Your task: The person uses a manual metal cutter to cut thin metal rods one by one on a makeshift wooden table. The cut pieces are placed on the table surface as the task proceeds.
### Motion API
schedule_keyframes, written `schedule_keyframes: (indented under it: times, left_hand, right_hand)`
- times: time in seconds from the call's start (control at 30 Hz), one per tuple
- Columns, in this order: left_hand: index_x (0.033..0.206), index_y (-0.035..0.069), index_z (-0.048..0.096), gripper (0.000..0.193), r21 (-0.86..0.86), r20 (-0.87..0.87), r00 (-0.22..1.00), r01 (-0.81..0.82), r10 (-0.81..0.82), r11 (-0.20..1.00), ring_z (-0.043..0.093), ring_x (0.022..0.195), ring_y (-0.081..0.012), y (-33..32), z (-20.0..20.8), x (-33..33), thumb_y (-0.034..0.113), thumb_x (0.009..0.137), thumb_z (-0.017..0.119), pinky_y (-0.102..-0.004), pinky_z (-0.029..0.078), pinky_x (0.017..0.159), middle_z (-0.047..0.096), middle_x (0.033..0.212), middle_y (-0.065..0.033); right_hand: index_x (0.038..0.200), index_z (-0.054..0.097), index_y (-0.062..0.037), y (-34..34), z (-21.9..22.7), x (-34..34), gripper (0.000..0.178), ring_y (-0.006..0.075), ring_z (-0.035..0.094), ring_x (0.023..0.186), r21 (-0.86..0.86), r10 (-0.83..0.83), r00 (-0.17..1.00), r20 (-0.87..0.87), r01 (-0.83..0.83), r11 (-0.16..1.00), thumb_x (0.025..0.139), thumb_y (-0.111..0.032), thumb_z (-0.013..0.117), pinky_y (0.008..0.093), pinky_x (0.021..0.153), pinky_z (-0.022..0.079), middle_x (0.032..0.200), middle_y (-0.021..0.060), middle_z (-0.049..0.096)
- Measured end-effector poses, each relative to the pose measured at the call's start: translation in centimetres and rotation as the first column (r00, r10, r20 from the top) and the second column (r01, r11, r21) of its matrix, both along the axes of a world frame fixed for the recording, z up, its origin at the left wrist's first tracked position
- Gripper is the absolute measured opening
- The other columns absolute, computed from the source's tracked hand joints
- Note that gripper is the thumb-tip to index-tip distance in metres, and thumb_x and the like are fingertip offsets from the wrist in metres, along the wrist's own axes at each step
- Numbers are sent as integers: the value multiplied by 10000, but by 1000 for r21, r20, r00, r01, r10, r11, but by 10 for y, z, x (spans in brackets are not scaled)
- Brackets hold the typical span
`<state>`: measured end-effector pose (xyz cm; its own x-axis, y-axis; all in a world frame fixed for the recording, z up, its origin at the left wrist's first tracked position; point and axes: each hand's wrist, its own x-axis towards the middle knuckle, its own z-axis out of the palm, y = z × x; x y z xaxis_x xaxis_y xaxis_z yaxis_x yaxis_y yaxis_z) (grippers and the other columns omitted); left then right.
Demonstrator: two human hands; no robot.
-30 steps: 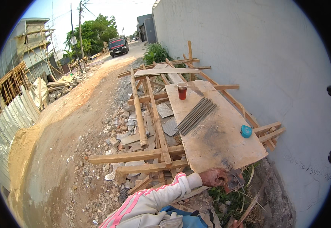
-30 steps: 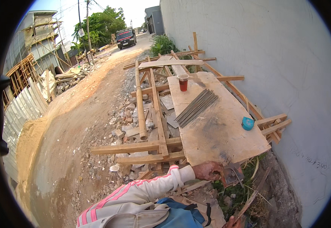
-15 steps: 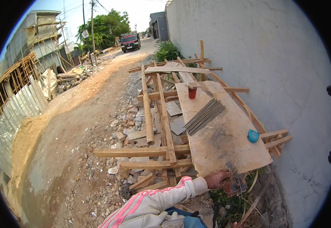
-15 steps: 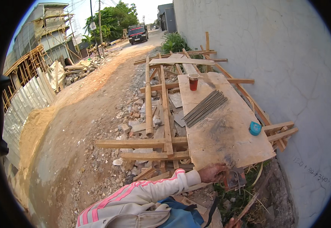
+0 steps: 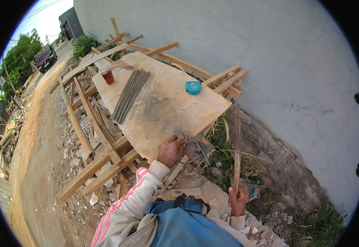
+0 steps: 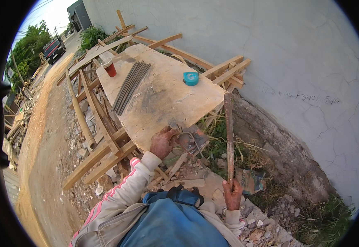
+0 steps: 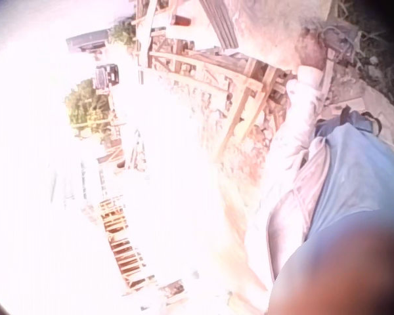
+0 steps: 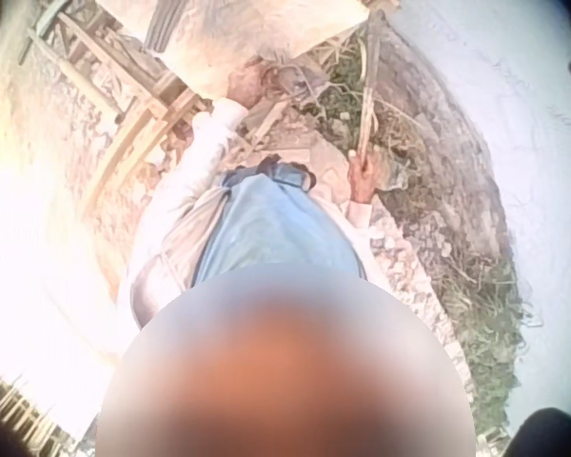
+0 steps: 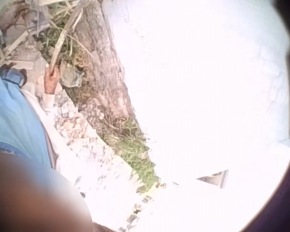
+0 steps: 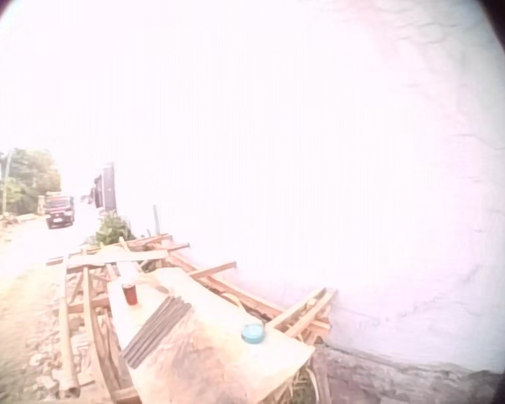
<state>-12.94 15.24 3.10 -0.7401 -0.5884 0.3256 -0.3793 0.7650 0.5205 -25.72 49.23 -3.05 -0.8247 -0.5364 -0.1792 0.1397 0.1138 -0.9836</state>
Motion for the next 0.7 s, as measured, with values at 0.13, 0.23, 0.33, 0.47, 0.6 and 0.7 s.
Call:
schedule_keyframes:
  times: [0.13,0.23,0.33,0.47,0.6,0.7]
  left_hand:
    - [1063,77,745,200,-172,17,998,-49,53,984,668,903,-379,2,-5,-3,116,877,681,-476,551,799,674,960,-150]
    - [1049,72,740,192,-195,-12,996,-94,94,976,658,897,-381,5,-11,-4,128,873,685,-486,544,796,669,952,-153]
    - [1044,78,742,188,-208,-13,991,-131,131,969,653,908,-379,7,-14,-6,134,875,683,-490,537,806,666,956,-154]
    - [1115,107,726,240,-216,48,980,-177,192,960,662,962,-342,12,-17,-6,190,892,701,-474,518,829,673,993,-136]
    - [1089,114,737,214,-247,42,976,-198,215,949,664,964,-331,15,-18,-8,192,894,697,-472,510,835,681,1003,-130]
    - [1075,117,744,204,-248,50,980,-175,193,953,662,975,-326,12,-17,-9,190,891,693,-472,504,846,685,1009,-128]
  right_hand:
    - [820,537,-81,3,-2,-2,297,35,392,553,12,-8,1000,-18,8,1000,993,-226,729,259,484,295,651,-76,422]
    - [825,538,-78,7,-8,-4,293,37,394,546,5,-13,1000,5,13,1000,991,-222,732,261,481,298,648,-75,427]
    - [913,591,-87,9,-12,-8,221,55,432,459,5,11,998,-66,-10,1000,995,-239,730,239,404,350,620,-42,489]
    - [916,596,-81,10,-14,-12,228,53,435,460,-2,14,999,-38,-14,1000,993,-245,735,242,405,353,626,-38,511]
    - [910,594,-75,10,-18,-12,241,52,436,460,-8,21,999,-47,-22,1000,992,-250,740,241,404,353,641,-34,529]
    - [907,593,-74,9,-21,-12,247,52,436,460,-20,21,999,-33,-22,1000,991,-251,743,241,401,349,648,-33,530]
